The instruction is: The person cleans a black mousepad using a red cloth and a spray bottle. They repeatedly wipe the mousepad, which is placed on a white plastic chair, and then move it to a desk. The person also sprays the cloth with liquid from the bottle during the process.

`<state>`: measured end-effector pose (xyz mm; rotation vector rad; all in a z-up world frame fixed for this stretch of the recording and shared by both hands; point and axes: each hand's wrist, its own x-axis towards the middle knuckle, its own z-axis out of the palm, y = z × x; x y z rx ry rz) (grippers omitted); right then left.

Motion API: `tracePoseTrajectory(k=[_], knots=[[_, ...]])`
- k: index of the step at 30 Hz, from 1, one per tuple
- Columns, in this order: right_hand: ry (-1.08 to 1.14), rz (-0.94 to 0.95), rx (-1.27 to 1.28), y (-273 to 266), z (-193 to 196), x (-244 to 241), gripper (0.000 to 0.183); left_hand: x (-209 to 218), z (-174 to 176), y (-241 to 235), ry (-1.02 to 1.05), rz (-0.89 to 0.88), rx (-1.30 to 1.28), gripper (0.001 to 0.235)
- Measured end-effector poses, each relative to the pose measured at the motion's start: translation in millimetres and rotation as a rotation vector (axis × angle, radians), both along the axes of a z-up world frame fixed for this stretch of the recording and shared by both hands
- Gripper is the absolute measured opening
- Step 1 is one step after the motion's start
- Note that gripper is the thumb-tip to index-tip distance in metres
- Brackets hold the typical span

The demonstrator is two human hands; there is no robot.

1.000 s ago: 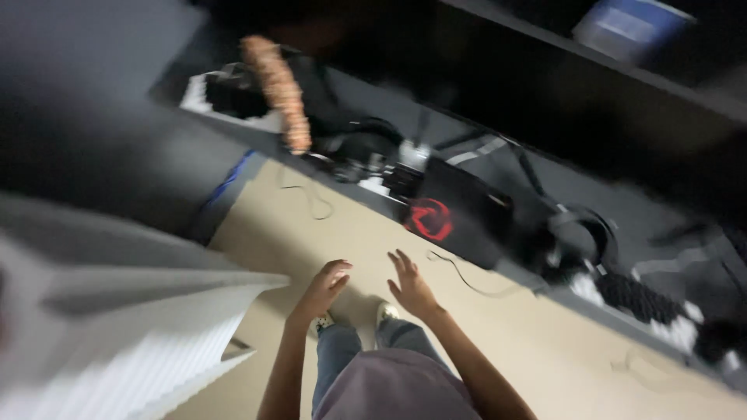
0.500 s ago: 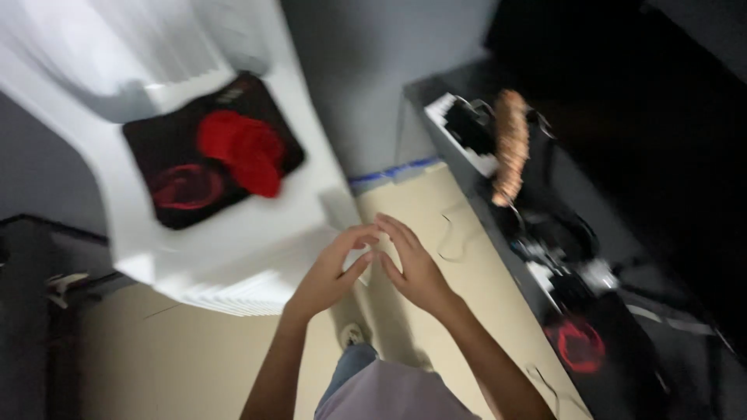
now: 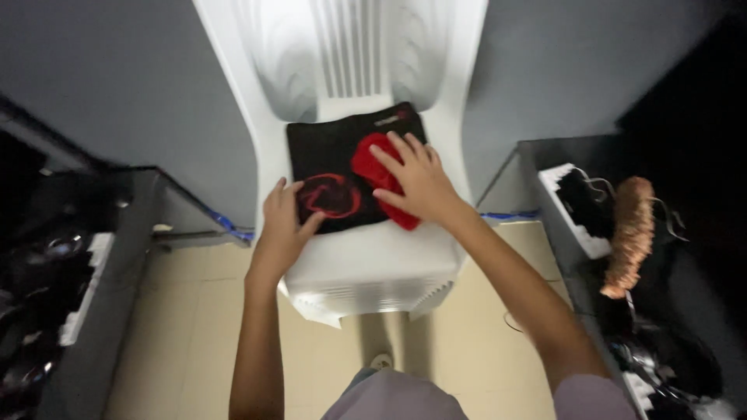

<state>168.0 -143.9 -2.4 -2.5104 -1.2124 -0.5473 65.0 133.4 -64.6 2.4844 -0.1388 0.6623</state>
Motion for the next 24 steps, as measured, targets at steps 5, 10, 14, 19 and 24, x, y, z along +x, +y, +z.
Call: tracePoseTrajectory(k=[5,10,14,19,24], knots=[[0.16,0.095,0.066,41.7,-32.4,22.1,0.063,7.6,-7.3,10.6,0.091,-0.121,-0.115,0.117],[0.299,0.52,0.085,78.2,-28.1,10.5,0.061,3.0,8.4,-0.2,0.229,-0.094,-0.281,0.134],[0.119,0.472,0.118,116.9,-31.9,68.3,0.055,-0.4,4.5,-0.9,0.196,-0.04,-0.18,0.125],[-0.076,0.157,0.244,160.6,-41.6,121.6,0.051,-0.7,2.8,-1.7,0.186,0.005,-0.062,0.104],[0.054,0.393,0.22,128.8,-55.7,53.5,0.053,-1.3,8.0,-4.9,0.206,0.019,-0.118,0.099]])
